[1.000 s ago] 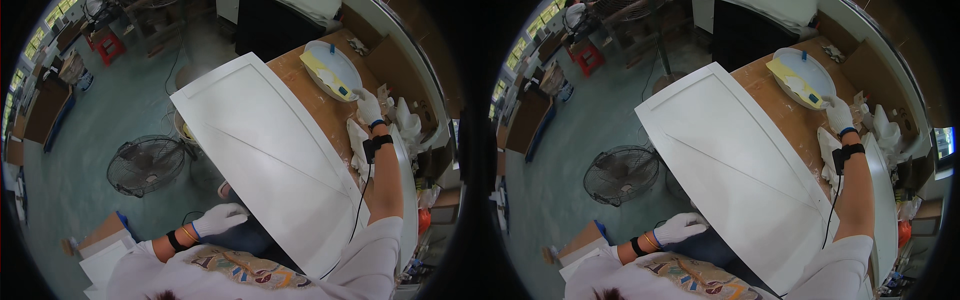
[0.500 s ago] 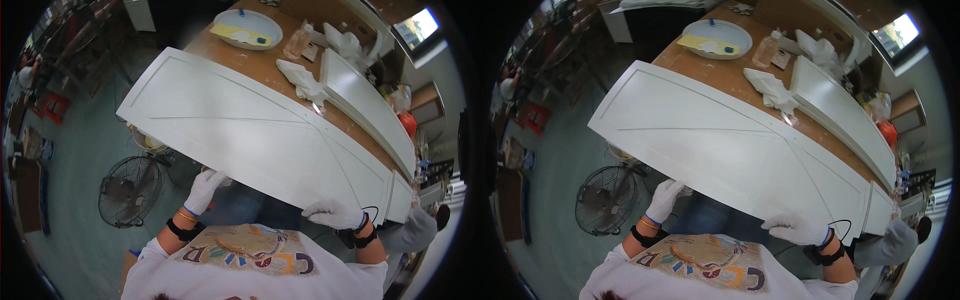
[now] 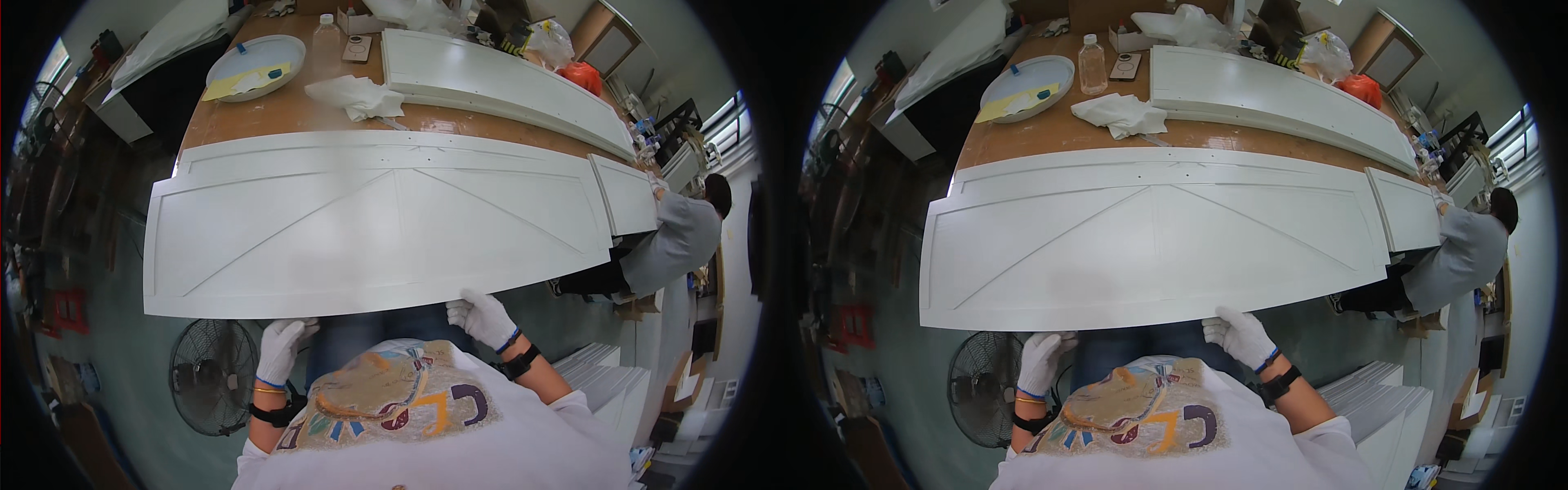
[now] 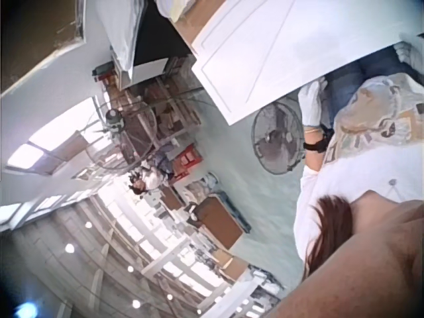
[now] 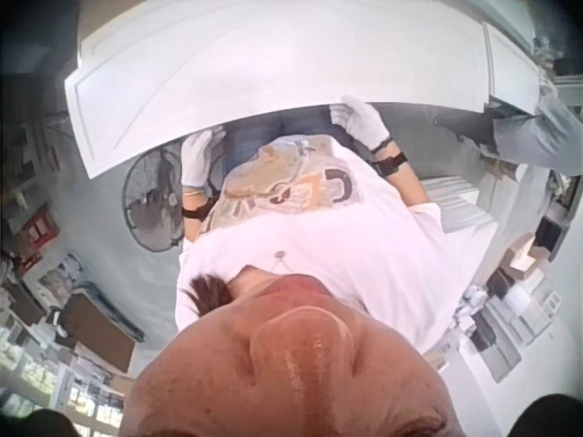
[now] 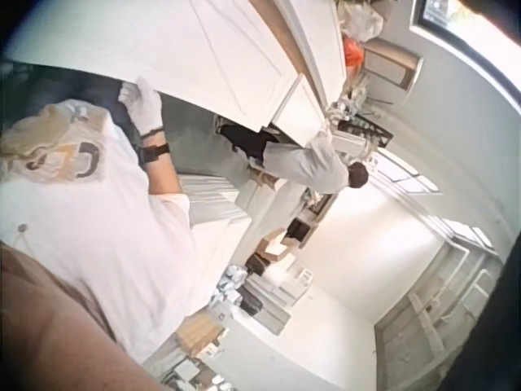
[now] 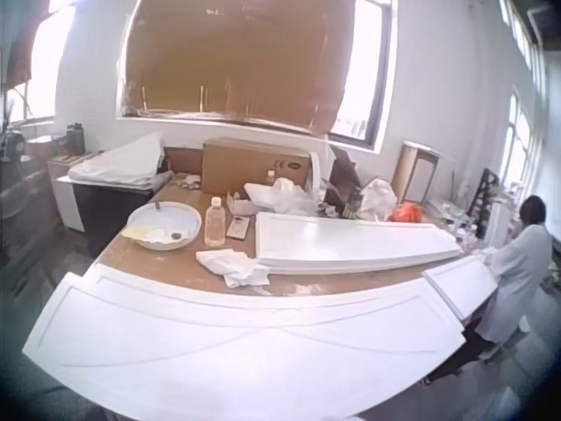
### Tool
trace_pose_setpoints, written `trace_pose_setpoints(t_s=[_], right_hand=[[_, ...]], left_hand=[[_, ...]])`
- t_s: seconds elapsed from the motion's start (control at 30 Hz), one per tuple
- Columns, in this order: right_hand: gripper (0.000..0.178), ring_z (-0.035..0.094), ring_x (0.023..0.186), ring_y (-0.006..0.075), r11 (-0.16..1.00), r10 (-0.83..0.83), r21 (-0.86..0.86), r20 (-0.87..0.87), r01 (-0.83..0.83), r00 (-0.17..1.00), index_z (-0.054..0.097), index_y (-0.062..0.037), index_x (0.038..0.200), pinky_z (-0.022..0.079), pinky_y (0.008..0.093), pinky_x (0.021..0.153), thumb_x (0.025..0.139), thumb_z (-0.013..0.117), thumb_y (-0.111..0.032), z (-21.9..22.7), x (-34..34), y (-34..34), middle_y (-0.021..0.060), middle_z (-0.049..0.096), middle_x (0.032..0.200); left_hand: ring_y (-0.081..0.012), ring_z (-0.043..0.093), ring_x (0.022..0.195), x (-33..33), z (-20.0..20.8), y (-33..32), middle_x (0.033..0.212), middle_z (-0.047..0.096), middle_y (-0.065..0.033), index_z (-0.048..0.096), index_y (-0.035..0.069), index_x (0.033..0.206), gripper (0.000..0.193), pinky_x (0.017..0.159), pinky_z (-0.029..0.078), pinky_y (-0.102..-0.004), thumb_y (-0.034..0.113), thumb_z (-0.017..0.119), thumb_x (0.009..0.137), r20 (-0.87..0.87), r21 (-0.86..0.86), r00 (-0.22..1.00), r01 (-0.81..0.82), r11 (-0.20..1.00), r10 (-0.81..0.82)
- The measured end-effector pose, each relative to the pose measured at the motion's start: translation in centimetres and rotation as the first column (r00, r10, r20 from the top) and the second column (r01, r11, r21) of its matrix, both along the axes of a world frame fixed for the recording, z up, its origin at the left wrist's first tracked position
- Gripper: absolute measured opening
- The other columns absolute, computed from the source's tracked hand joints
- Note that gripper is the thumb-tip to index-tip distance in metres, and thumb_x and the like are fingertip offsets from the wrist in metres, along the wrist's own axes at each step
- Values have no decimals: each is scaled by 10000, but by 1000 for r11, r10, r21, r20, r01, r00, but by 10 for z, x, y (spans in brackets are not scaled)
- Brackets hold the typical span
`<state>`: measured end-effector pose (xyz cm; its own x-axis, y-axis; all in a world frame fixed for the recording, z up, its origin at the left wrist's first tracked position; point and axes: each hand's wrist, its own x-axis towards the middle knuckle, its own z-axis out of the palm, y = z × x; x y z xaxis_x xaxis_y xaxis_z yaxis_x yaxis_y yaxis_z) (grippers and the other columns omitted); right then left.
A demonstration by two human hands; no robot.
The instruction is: Cleaning and detailing white furniture door panels using a blue block and cloth.
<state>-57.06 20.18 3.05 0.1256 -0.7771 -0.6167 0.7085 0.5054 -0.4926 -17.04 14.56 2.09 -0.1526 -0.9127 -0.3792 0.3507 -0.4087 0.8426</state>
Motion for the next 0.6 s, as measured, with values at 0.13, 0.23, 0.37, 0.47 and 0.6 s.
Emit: trace_pose_setpoints(t_s=[0.13,0.23,0.37,0.47,0.6], right_hand=[[265,638,766,250,996,-12,-84,-47,8,999,610,18,1052,521,366,674,911,560,-202,-2,-4,4,154,667,886],[294,621,684,245,997,-27,-73,-49,24,998,624,18,991,491,352,612,873,556,-243,22,0,0,149,663,817],[317,584,586,249,986,-111,-138,-168,88,980,633,40,912,477,347,554,887,513,-252,57,3,-6,161,645,720],[364,589,586,255,967,-94,-254,-385,-7,918,642,57,815,479,347,539,877,489,-266,82,0,-11,165,633,679],[362,583,569,257,962,-104,-272,-380,-4,919,641,63,830,476,356,518,884,485,-259,99,-2,-16,171,634,680]], left_hand=[[-230,630,989,91,-35,-20,1111,631,-116,559,-21,1122,257,860,536,-360,171,528,953,-137,-67,845,-528,846,517],[-255,599,1069,197,-53,-43,1201,593,-117,522,-2,1222,352,919,521,-369,254,432,999,-141,-3,654,-751,660,743],[-296,512,1216,276,-40,-64,1347,506,-159,438,6,1359,490,1042,433,-401,342,326,1021,-91,-239,685,-720,651,723],[-299,467,1278,250,-18,-103,1409,468,-145,410,29,1405,543,1093,378,-430,395,303,1019,-13,-424,660,-684,594,751],[-292,439,1310,249,1,-123,1423,468,-116,433,77,1402,557,1113,337,-476,446,279,1014,460,-802,238,-303,516,855]])
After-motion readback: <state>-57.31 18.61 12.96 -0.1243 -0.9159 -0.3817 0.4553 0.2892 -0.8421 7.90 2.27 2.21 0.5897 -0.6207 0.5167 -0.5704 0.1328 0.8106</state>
